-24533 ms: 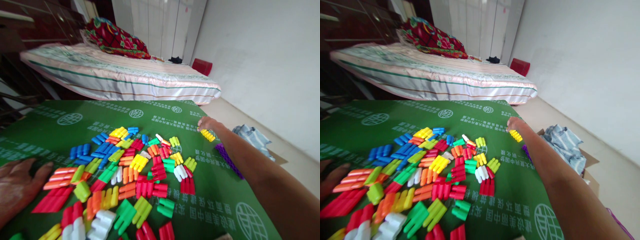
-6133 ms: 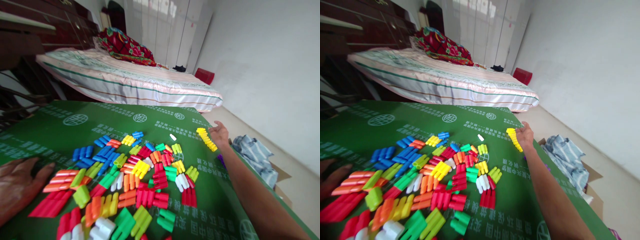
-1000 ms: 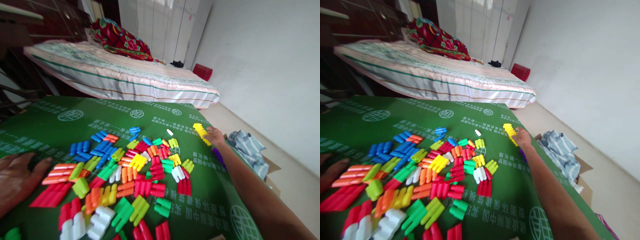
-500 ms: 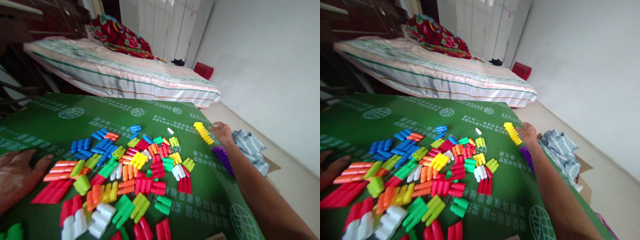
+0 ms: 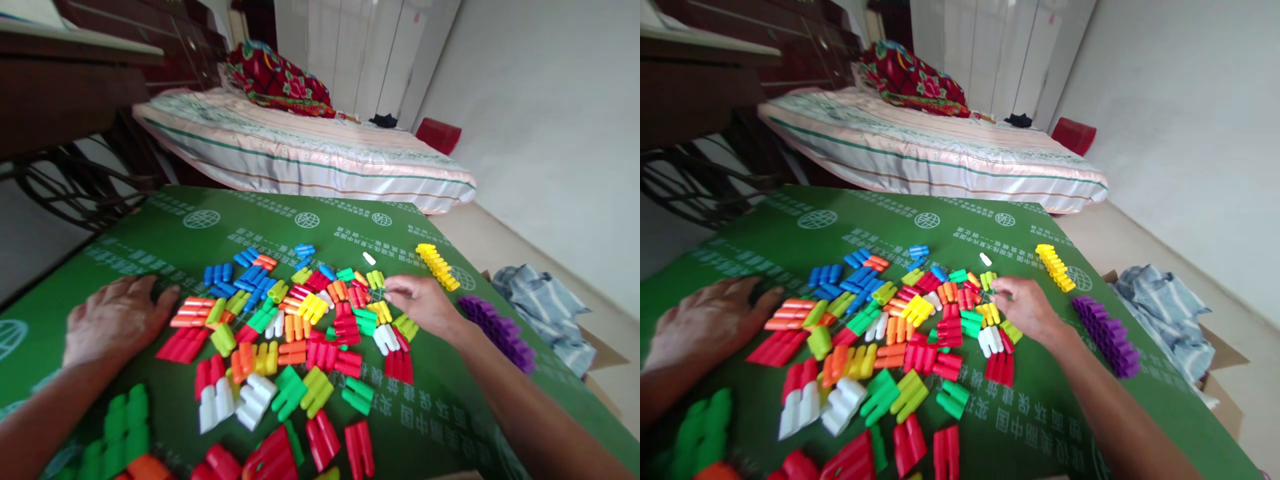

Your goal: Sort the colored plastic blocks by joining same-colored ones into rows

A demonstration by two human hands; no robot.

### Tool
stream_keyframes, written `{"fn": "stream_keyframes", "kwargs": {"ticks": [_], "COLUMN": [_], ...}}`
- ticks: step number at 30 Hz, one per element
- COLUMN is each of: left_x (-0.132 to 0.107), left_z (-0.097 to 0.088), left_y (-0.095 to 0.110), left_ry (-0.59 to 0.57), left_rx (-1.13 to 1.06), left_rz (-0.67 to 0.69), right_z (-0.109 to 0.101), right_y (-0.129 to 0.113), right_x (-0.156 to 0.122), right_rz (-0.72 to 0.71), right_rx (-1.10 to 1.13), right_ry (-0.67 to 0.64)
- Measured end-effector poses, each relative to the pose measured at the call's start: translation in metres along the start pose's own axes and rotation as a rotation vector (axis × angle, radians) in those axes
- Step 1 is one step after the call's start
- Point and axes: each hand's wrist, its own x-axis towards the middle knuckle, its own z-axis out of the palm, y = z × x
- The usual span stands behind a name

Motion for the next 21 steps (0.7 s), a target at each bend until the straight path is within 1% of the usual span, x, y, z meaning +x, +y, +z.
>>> {"fn": "stream_keyframes", "kwargs": {"ticks": [2,4,6,8,10,13,14,16,19,21], "left_x": [-0.005,-0.009,-0.010,-0.010,-0.009,-0.008,-0.008,-0.008,-0.009,-0.009], "left_z": [-0.009,-0.013,-0.014,-0.014,-0.014,-0.013,-0.013,-0.012,-0.012,-0.012], "left_y": [0.009,0.013,0.014,0.014,0.014,0.014,0.014,0.014,0.013,0.012], "left_ry": [-0.038,-0.056,-0.060,-0.060,-0.059,-0.059,-0.059,-0.054,-0.051,-0.054], "left_rx": [0.004,0.009,0.009,0.004,0.004,0.005,0.003,-0.002,0.000,0.003], "left_rz": [-0.040,-0.047,-0.041,-0.041,-0.041,-0.041,-0.041,-0.039,-0.037,-0.032], "right_z": [0.016,0.031,0.047,0.062,0.075,0.083,0.082,0.071,0.040,0.018], "right_y": [-0.027,-0.054,-0.080,-0.100,-0.112,-0.117,-0.116,-0.109,-0.092,-0.078], "right_x": [-0.003,-0.003,0.000,0.004,0.009,0.014,0.014,0.010,-0.009,-0.028], "right_rz": [-0.131,-0.219,-0.271,-0.289,-0.289,-0.323,-0.341,-0.370,-0.400,-0.430], "right_rx": [-0.095,-0.232,-0.359,-0.463,-0.543,-0.567,-0.544,-0.466,-0.318,-0.238], "right_ry": [-0.079,-0.142,-0.181,-0.225,-0.283,-0.323,-0.317,-0.293,-0.249,-0.264]}}
